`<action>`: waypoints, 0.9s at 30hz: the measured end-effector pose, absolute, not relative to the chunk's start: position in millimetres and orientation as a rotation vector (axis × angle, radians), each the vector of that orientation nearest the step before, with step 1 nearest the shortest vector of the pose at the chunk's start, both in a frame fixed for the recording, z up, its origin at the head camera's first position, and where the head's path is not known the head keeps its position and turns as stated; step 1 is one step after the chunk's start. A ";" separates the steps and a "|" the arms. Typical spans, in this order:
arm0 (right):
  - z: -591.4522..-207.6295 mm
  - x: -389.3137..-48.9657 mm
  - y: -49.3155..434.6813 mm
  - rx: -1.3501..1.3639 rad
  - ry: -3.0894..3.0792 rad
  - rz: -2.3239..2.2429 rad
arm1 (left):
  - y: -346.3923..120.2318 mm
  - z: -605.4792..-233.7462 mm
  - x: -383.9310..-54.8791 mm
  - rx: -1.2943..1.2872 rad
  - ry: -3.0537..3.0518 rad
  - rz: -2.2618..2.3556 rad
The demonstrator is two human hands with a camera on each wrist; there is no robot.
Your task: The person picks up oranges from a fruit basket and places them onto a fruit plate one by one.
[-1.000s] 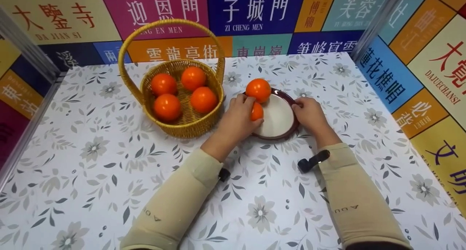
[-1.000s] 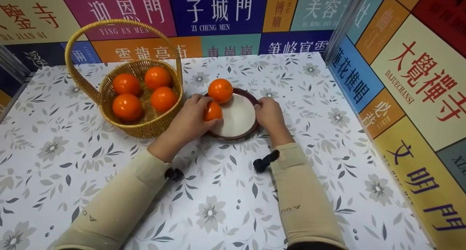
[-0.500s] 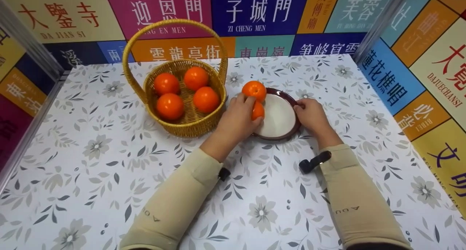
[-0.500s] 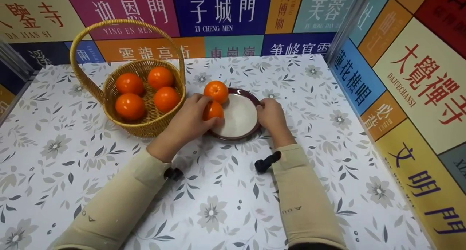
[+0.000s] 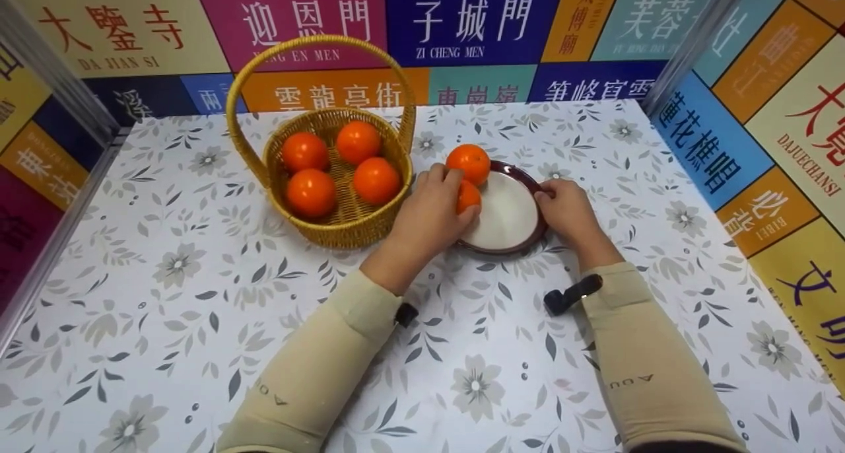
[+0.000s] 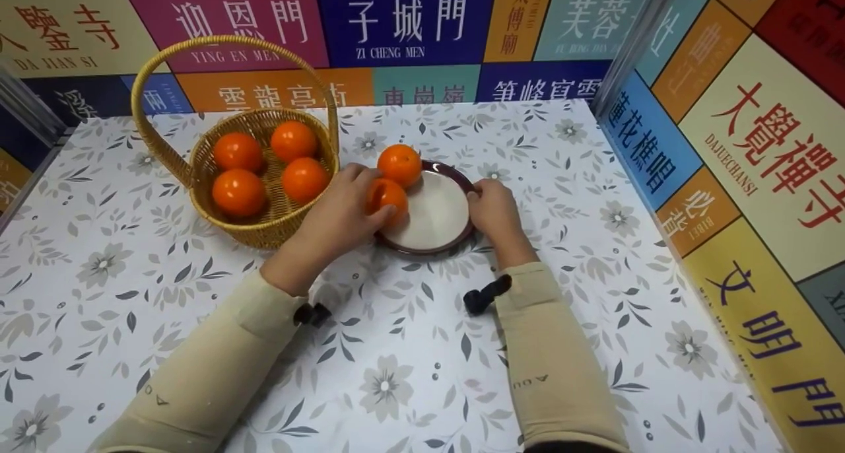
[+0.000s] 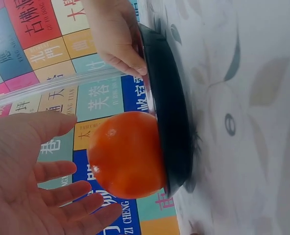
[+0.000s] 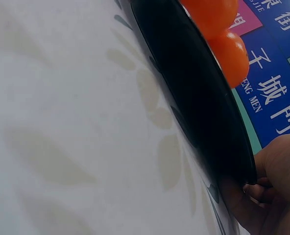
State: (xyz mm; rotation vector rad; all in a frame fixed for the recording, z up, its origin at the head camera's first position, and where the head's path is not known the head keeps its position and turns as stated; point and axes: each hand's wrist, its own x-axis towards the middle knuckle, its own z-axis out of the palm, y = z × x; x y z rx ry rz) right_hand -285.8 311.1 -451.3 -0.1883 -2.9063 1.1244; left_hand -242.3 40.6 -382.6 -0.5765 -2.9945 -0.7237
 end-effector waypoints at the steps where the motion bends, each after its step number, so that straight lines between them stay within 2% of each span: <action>1: -451.0 -285.6 311.2 -0.182 -2.909 1.116 | 40.0 -381.3 -242.1 -0.571 -2.994 -0.726; 27: -452.4 -285.9 311.2 -0.193 -2.917 1.098 | 6.1 -368.3 -259.2 -0.404 -2.733 -0.803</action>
